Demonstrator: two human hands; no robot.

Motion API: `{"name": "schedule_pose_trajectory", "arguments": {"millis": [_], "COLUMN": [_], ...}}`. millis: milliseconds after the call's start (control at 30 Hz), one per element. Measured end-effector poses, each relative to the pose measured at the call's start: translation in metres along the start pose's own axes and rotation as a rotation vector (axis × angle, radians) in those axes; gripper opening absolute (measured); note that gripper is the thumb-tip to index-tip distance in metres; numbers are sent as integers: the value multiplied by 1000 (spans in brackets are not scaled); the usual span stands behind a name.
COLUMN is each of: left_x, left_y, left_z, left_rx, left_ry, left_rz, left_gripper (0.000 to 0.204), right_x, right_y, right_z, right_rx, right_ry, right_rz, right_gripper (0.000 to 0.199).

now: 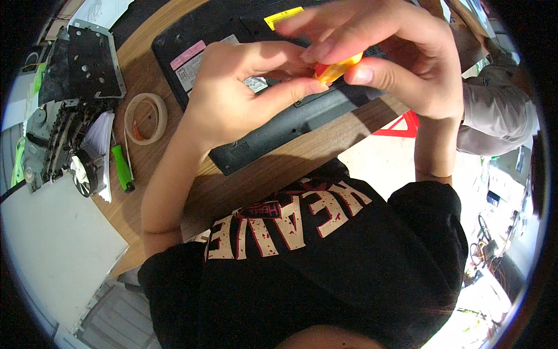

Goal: The person unscrews and removes the bottom cover of a laptop using a screwdriver, handling multiple small screws and placing them aside on the table.

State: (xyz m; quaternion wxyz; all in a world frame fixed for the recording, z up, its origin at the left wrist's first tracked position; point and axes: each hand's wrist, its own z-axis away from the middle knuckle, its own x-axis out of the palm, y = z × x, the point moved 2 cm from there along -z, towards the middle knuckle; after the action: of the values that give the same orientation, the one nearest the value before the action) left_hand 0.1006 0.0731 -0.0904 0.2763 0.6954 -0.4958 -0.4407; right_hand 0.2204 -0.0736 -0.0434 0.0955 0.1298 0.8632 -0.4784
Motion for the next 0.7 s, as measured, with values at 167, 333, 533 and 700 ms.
{"name": "schedule_pose_trajectory", "arguments": {"millis": [167, 333, 533, 700], "left_x": [13, 17, 12, 11], "left_y": [5, 13, -9, -21], "left_z": [-2, -3, -4, 15], "left_rx": [4, 24, -401, -165], "left_ry": [215, 160, -107, -405], "left_rz": [191, 5, 528, -128], "left_gripper": [22, 17, 21, 18], "right_x": [49, 51, 52, 65], "right_y": [-12, 2, -9, -14], "right_z": [10, 5, -19, -25], "right_rx": [77, 59, 57, -204], "right_ry": [537, 499, 208, 533], "right_rz": [-385, -430, -853, -517], "right_gripper": [40, 44, 42, 31]}}
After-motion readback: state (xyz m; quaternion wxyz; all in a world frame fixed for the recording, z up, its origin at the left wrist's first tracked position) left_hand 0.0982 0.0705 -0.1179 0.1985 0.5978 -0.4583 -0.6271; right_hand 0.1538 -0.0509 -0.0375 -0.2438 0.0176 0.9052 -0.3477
